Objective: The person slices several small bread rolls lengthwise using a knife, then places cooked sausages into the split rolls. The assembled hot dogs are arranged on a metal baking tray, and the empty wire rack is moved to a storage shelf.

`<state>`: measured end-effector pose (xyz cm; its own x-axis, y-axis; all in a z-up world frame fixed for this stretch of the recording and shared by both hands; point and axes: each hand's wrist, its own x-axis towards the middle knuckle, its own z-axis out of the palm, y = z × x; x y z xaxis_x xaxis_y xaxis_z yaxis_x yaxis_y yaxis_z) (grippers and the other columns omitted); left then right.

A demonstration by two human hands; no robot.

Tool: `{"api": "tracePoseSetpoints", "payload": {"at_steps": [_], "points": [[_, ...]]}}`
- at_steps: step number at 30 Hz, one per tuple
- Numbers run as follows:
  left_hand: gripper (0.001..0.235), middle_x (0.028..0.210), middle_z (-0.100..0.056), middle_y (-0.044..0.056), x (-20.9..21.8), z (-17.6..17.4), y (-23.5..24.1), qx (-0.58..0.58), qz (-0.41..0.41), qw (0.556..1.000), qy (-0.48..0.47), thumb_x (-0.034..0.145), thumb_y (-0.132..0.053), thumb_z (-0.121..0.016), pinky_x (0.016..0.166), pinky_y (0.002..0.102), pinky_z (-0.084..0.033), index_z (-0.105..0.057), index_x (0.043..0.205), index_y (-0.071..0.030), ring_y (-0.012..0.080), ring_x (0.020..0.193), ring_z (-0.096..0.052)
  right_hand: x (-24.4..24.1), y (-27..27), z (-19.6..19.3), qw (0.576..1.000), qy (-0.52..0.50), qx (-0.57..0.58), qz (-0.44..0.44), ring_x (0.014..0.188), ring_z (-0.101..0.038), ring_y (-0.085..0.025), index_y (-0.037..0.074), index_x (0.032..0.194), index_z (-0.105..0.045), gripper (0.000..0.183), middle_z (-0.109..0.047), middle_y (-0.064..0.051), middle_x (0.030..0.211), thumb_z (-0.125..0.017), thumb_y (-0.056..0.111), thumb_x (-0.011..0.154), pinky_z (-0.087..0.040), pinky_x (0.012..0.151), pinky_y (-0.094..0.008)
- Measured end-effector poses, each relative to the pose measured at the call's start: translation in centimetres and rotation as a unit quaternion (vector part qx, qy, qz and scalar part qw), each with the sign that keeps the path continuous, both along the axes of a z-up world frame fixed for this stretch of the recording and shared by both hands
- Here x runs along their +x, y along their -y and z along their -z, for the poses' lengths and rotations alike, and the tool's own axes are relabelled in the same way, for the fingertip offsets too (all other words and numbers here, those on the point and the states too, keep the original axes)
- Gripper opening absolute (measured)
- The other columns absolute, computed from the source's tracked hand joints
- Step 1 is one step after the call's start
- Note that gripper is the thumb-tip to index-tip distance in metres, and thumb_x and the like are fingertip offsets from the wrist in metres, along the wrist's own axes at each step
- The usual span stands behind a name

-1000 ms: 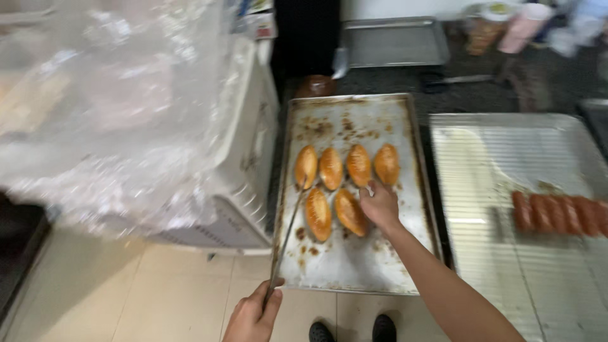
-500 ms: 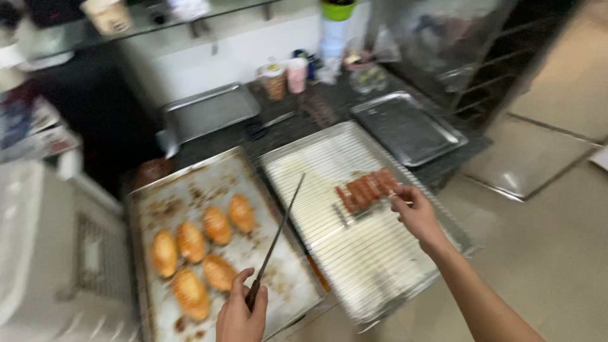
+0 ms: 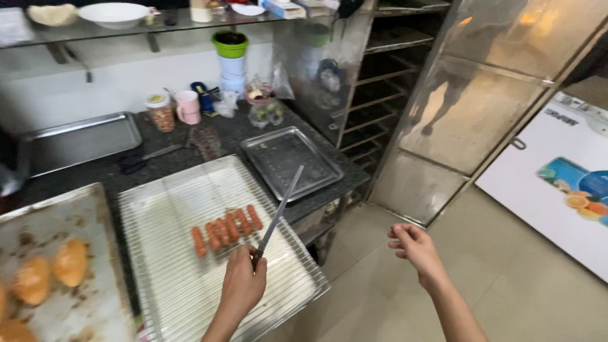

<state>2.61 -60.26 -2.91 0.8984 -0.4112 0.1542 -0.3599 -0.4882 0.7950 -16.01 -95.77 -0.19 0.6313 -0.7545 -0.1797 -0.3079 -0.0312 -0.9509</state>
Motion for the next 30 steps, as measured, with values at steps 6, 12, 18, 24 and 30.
{"api": "tracePoseSetpoints", "payload": {"at_steps": [6, 12, 18, 24, 30], "points": [[0.031, 0.118, -0.051, 0.030, 4.3, 3.5, 11.7, 0.026, -0.003, 0.999, 0.036, 0.086, -0.007, -0.058, 0.095, 0.054, -0.044, -0.051, 0.113, 0.006, 0.0474, 0.109, -0.054, -0.2, 5.7, -0.3, 1.000, -0.003, 0.023, -0.001, 0.094, -0.068, -0.016, 0.009, 0.120, -0.066, 0.035, -0.073, -0.005, 0.110, -0.057, 0.036, 0.100, -0.052, 0.080, -0.033], [0.033, 0.121, -0.054, 0.032, 12.0, 8.3, 22.0, 0.047, -0.062, 0.995, 0.056, 0.088, -0.008, -0.057, 0.099, 0.056, -0.046, -0.053, 0.116, 0.009, 0.0487, 0.113, -0.054, 3.0, 11.4, 0.3, 0.999, -0.038, 0.019, -0.023, 0.094, -0.068, -0.016, 0.009, 0.129, -0.062, 0.039, -0.074, -0.006, 0.112, -0.058, 0.034, 0.099, -0.052, 0.081, -0.032], [0.035, 0.118, -0.059, 0.022, 17.4, 10.9, 31.6, 0.138, -0.172, 0.975, 0.026, 0.080, -0.011, -0.064, 0.094, 0.058, -0.043, -0.057, 0.111, 0.004, 0.0422, 0.118, -0.054, 8.4, 17.9, -0.4, 0.996, -0.065, 0.006, -0.053, 0.097, -0.067, -0.015, 0.009, 0.133, -0.061, 0.043, -0.073, -0.006, 0.115, -0.056, 0.035, 0.099, -0.053, 0.083, -0.031], [0.035, 0.116, -0.061, 0.018, 18.6, 13.6, 36.3, 0.191, -0.203, 0.960, -0.017, 0.077, -0.013, -0.067, 0.096, 0.052, -0.039, -0.060, 0.108, 0.001, 0.0368, 0.115, -0.053, 12.6, 21.9, 1.0, 0.994, -0.088, 0.035, -0.059, 0.098, -0.068, -0.016, 0.008, 0.132, -0.062, 0.043, -0.073, -0.005, 0.114, -0.056, 0.035, 0.099, -0.053, 0.084, -0.031], [0.040, 0.114, -0.061, 0.015, 17.3, 11.9, 35.9, 0.209, -0.200, 0.957, -0.031, 0.082, -0.021, -0.070, 0.094, 0.051, -0.039, -0.060, 0.117, -0.003, 0.0344, 0.114, -0.053, 17.4, 22.3, 2.3, 0.987, -0.079, 0.053, -0.133, 0.098, -0.069, -0.016, 0.007, 0.130, -0.064, 0.042, -0.074, -0.005, 0.113, -0.057, 0.033, 0.099, -0.053, 0.083, -0.031]]}}
